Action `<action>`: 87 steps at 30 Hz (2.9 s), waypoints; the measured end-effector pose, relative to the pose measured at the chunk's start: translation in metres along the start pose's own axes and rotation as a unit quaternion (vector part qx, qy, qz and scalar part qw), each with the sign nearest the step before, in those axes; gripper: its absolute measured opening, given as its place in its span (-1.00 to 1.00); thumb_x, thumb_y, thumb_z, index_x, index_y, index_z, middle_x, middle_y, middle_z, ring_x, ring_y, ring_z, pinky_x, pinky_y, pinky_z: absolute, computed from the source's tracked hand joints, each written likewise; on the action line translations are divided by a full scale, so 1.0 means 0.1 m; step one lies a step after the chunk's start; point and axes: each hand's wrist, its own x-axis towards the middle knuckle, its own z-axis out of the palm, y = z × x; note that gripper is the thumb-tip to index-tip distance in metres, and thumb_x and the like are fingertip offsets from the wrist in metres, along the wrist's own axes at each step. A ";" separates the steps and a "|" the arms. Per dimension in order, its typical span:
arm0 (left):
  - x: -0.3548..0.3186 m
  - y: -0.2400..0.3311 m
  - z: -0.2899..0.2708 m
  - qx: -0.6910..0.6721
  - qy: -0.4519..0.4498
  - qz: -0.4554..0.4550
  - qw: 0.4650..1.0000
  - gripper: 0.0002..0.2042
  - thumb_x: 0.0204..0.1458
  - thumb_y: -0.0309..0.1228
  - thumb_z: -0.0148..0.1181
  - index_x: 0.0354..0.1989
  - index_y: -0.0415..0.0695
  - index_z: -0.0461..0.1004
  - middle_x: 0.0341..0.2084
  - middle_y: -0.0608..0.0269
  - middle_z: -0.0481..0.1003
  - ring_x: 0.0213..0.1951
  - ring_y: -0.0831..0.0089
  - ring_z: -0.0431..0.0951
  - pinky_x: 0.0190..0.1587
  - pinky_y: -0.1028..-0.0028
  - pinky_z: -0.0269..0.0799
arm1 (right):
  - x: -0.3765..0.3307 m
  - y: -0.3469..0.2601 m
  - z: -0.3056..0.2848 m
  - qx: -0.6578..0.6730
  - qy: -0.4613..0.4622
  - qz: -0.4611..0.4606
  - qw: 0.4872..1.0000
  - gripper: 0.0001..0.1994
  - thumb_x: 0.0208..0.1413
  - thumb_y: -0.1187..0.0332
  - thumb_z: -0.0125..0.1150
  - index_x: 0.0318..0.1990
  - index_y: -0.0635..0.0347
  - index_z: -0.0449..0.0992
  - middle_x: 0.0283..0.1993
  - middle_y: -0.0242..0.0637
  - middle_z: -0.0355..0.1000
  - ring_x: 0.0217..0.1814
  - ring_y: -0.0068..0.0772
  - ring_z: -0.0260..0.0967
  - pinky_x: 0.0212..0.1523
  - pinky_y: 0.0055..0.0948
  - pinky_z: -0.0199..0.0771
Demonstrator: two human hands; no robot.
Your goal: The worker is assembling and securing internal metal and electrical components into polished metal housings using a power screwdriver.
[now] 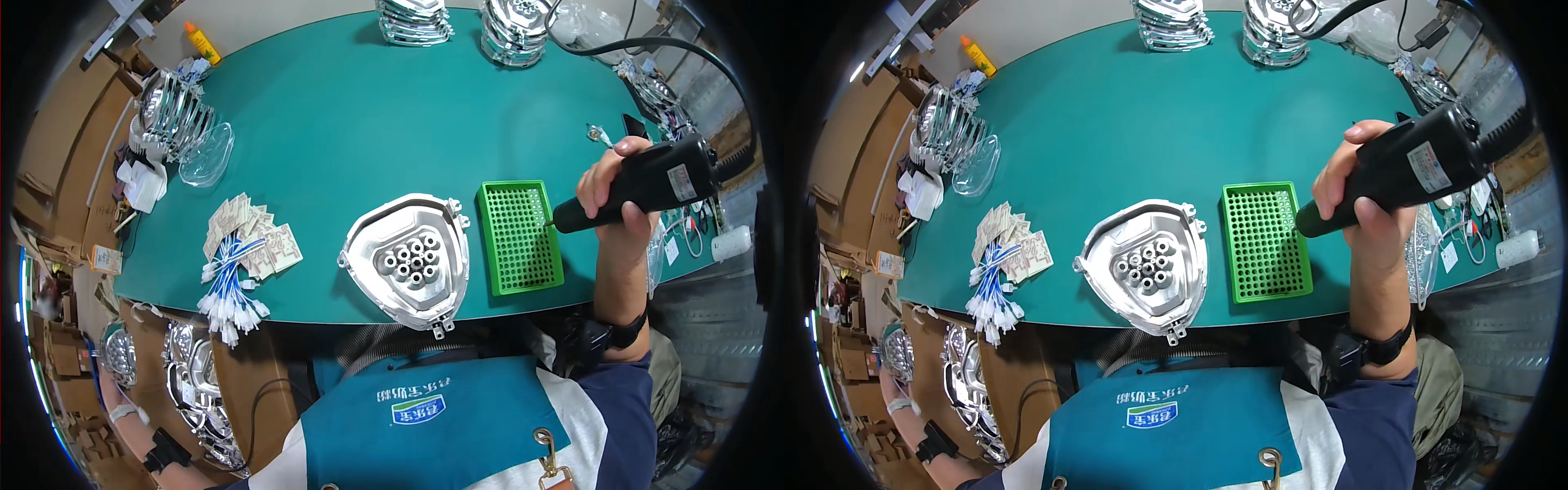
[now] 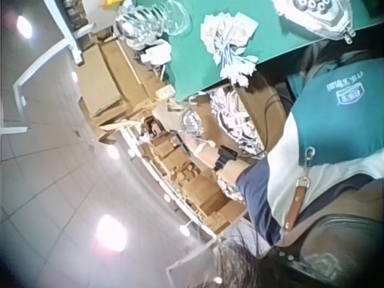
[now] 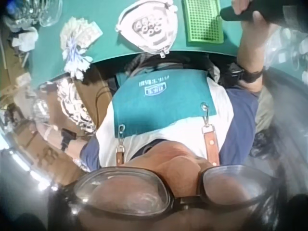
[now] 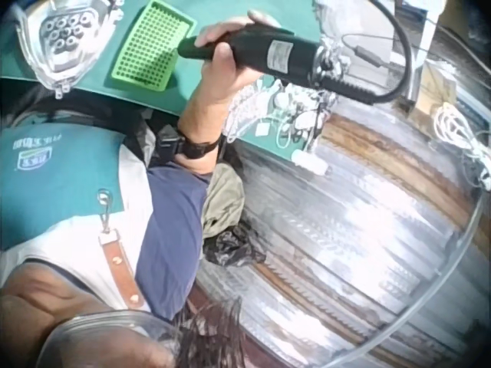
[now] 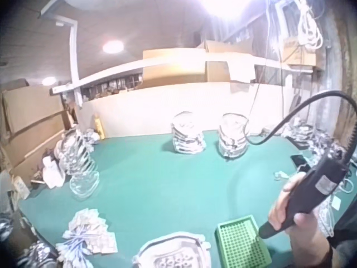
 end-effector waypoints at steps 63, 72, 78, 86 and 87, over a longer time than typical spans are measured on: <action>-1.34 2.35 5.23 0.238 -0.105 0.577 0.774 -0.61 -0.32 -0.23 0.42 -0.31 -0.14 0.48 -0.42 0.21 0.43 -0.34 0.23 0.41 -0.24 0.33 0.34 | 0.04 -0.51 1.20 0.047 0.138 -0.135 0.980 -0.31 0.01 0.16 0.16 0.22 0.26 -0.02 -0.37 -0.26 0.18 -0.45 -0.43 0.20 -0.36 -0.43 0.18; -1.28 1.98 5.56 0.244 -0.092 0.584 0.769 -0.64 -0.31 -0.20 0.40 -0.34 -0.09 0.50 -0.40 0.31 0.38 -0.24 0.30 0.35 -0.15 0.26 0.20 | 0.10 -0.03 1.52 0.038 0.085 -0.071 0.993 -0.37 0.00 0.25 0.27 0.11 0.38 0.08 -0.44 -0.19 0.31 -0.52 -0.45 0.30 -0.43 -0.50 0.39; -1.28 1.98 5.55 0.234 -0.095 0.585 0.771 -0.64 -0.34 -0.21 0.41 -0.36 -0.09 0.49 -0.39 0.31 0.38 -0.25 0.30 0.36 -0.14 0.25 0.19 | 0.09 0.06 1.52 0.030 0.071 -0.066 0.995 -0.42 0.02 0.31 0.21 0.12 0.39 0.10 -0.44 -0.19 0.31 -0.52 -0.47 0.30 -0.44 -0.53 0.38; -1.28 1.97 5.58 0.214 -0.108 0.571 0.785 -0.64 -0.41 -0.29 0.44 -0.40 -0.08 0.45 -0.40 0.32 0.38 -0.25 0.31 0.37 -0.16 0.26 0.18 | 0.11 0.16 1.56 0.026 0.055 -0.054 0.997 -0.47 0.03 0.33 0.19 0.08 0.40 0.13 -0.47 -0.19 0.34 -0.52 -0.49 0.30 -0.47 -0.56 0.33; -1.28 1.97 5.58 0.210 -0.111 0.568 0.788 -0.64 -0.42 -0.31 0.45 -0.40 -0.07 0.45 -0.40 0.32 0.37 -0.25 0.31 0.37 -0.16 0.26 0.18 | 0.14 0.18 1.56 0.040 0.037 -0.056 0.997 -0.51 0.02 0.35 0.19 0.04 0.40 0.16 -0.49 -0.20 0.34 -0.52 -0.50 0.30 -0.48 -0.57 0.30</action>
